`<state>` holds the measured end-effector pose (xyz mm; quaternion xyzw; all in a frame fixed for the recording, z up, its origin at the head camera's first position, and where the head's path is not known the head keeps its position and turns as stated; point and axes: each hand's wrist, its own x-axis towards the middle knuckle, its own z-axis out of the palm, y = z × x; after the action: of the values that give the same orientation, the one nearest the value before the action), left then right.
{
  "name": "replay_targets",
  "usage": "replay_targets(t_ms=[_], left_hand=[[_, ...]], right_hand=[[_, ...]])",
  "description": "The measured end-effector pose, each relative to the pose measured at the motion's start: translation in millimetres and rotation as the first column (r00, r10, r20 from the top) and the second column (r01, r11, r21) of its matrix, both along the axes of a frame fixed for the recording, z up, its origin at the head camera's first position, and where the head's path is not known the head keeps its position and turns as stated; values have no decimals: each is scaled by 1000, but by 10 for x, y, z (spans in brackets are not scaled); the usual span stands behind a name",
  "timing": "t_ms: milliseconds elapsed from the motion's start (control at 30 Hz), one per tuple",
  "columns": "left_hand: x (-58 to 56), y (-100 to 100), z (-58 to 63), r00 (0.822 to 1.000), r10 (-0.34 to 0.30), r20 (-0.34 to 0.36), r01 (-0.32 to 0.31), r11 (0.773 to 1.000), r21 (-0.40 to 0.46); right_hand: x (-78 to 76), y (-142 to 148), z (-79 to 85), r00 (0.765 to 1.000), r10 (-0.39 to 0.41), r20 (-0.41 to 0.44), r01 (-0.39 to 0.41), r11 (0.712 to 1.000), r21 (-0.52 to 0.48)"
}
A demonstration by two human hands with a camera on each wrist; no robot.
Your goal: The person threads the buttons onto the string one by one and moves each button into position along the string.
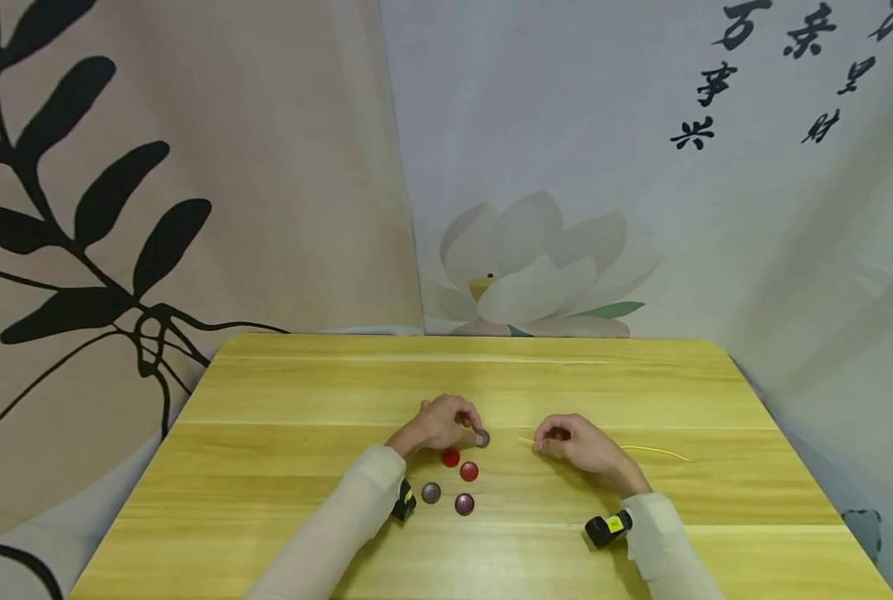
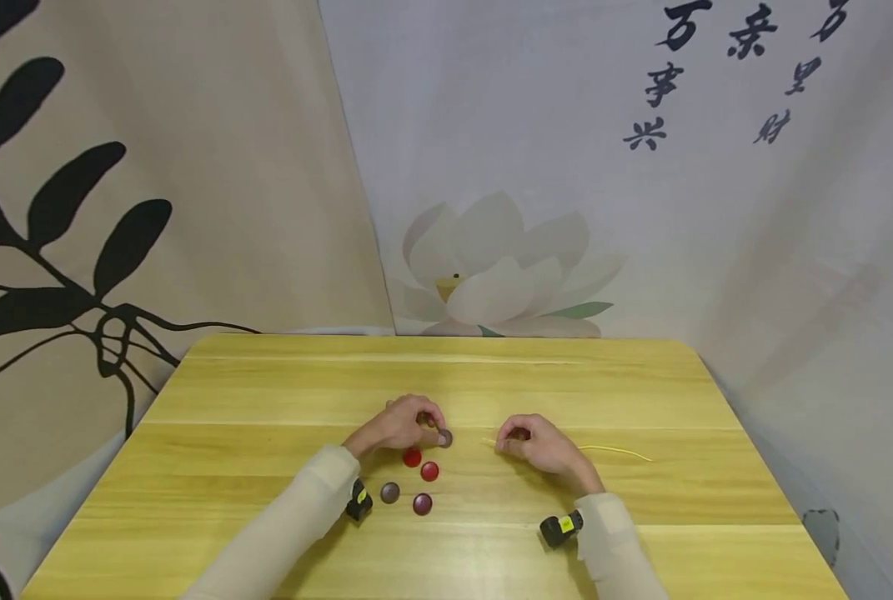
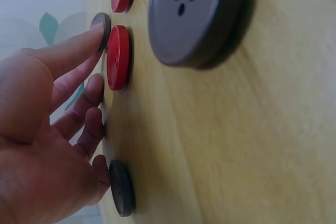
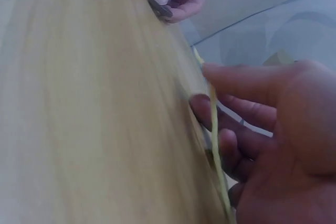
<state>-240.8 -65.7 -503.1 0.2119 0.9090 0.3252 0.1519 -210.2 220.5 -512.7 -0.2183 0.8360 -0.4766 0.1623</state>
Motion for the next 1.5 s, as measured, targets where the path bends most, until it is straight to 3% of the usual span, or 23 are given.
replay_targets(t_ms=[300,467,833,1200,1500], left_hand=[[28,-3,37,1000,12,4,-12,1000,15],[31,0,42,1000,28,1,-28,1000,14],[63,5,7,994,97,43,-100,991,88],[71,-58,44,975,187,119,-207,960,189],[98,-98,78,961,256,104,-273,934,230]], right_hand=[[-46,17,7,993,-4,121,17,994,-105],[-50,15,20,986,-46,158,66,990,-126],[-21,-47,117,978,-178,104,184,982,-50],[-36,-121,194,956,-276,94,281,959,-34],[-10,-140,244,954,-293,59,295,954,-43]])
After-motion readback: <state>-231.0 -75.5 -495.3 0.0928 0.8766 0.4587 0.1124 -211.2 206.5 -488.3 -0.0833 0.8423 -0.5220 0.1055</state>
